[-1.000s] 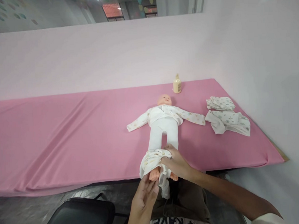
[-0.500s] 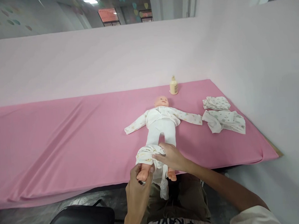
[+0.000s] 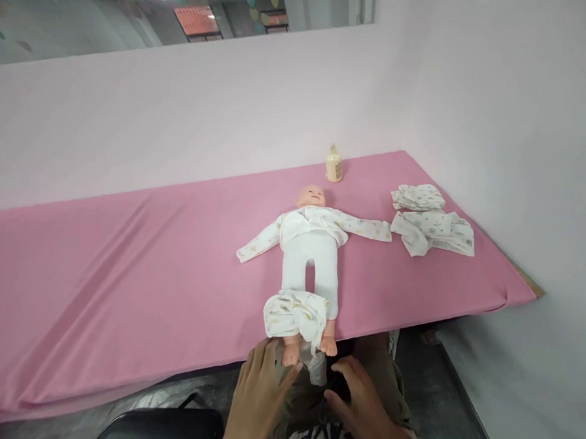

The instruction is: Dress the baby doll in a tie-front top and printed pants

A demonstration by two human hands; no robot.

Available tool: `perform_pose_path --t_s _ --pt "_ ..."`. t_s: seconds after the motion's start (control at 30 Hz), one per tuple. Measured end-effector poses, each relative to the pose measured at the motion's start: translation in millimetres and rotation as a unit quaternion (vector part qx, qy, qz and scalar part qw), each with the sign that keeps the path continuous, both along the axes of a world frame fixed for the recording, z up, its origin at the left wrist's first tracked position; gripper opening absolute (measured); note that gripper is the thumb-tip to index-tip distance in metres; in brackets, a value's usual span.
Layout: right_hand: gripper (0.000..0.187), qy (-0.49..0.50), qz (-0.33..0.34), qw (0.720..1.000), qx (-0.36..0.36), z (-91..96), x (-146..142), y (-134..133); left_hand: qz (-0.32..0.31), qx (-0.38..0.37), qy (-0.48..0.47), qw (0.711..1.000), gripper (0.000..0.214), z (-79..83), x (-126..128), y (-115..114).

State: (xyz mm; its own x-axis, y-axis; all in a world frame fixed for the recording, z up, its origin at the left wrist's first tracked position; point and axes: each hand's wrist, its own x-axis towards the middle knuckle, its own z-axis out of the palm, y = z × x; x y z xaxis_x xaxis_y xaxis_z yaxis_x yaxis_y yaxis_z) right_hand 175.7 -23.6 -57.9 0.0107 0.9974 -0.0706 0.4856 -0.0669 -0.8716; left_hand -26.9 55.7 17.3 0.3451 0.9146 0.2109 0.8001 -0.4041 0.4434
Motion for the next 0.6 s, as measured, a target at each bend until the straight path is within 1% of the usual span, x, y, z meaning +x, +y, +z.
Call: perform_pose_path --t_s 0.07,0.1,0.13,0.17,0.2,0.27,0.3,0.33,0.4,0.43,0.5,0.53,0.6 --pt "0.051 0.028 -0.01 0.997 -0.078 -24.4 -10.1 4.6 -0.017 -0.003 0.018 1.0 0.023 15.9 -4.1 -0.6" --pt "0.062 0.046 -0.014 0.993 -0.109 -34.1 -15.0 9.9 -0.021 -0.012 0.016 1.0 0.025 25.7 -2.8 1.0" --pt "0.068 0.065 -0.018 0.989 -0.131 -41.6 -19.7 16.5 -0.029 -0.027 0.006 0.999 0.029 35.5 1.0 4.0" --pt "0.068 0.088 -0.02 0.986 -0.142 -46.4 -24.2 23.6 -0.053 -0.041 -0.01 0.998 0.036 44.6 7.0 8.6" --pt "0.063 0.115 -0.019 0.983 -0.143 -48.2 -28.3 30.5 -0.092 -0.051 -0.025 0.994 0.042 52.2 14.4 14.7" --pt "0.043 0.168 -0.016 0.977 -0.128 -43.3 -34.3 41.3 -0.165 -0.045 -0.045 0.984 0.052 61.5 31.1 30.3" --pt "0.034 0.187 -0.014 0.975 -0.118 -36.9 -35.4 44.1 -0.185 -0.033 -0.037 0.981 0.054 63.1 38.9 39.1" --pt "0.029 0.199 -0.01 0.974 -0.108 -28.3 -34.9 44.7 -0.196 -0.02 -0.018 0.98 0.054 63.1 45.7 48.0" --pt "0.026 0.185 -0.003 0.979 -0.086 -6.5 -28.8 39.4 -0.193 -0.002 0.051 0.98 0.048 60.6 55.2 65.0" --pt "0.023 0.161 0.0 0.985 -0.069 6.0 -23.2 34.1 -0.188 0.002 0.09 0.978 0.044 59.1 58.0 72.5" --pt "0.016 0.072 0.002 0.997 -0.022 32.4 -8.9 21.2 -0.178 0.003 0.145 0.973 0.035 57.4 60.2 84.8" --pt "0.014 0.031 0.004 0.999 0.002 45.6 -1.1 15.1 -0.181 0.001 0.155 0.971 0.03 57.6 60.3 89.7" --pt "0.011 0.009 0.025 0.999 0.028 70.4 13.5 6.3 -0.208 -0.016 0.139 0.968 0.022 60.1 59.2 97.6"
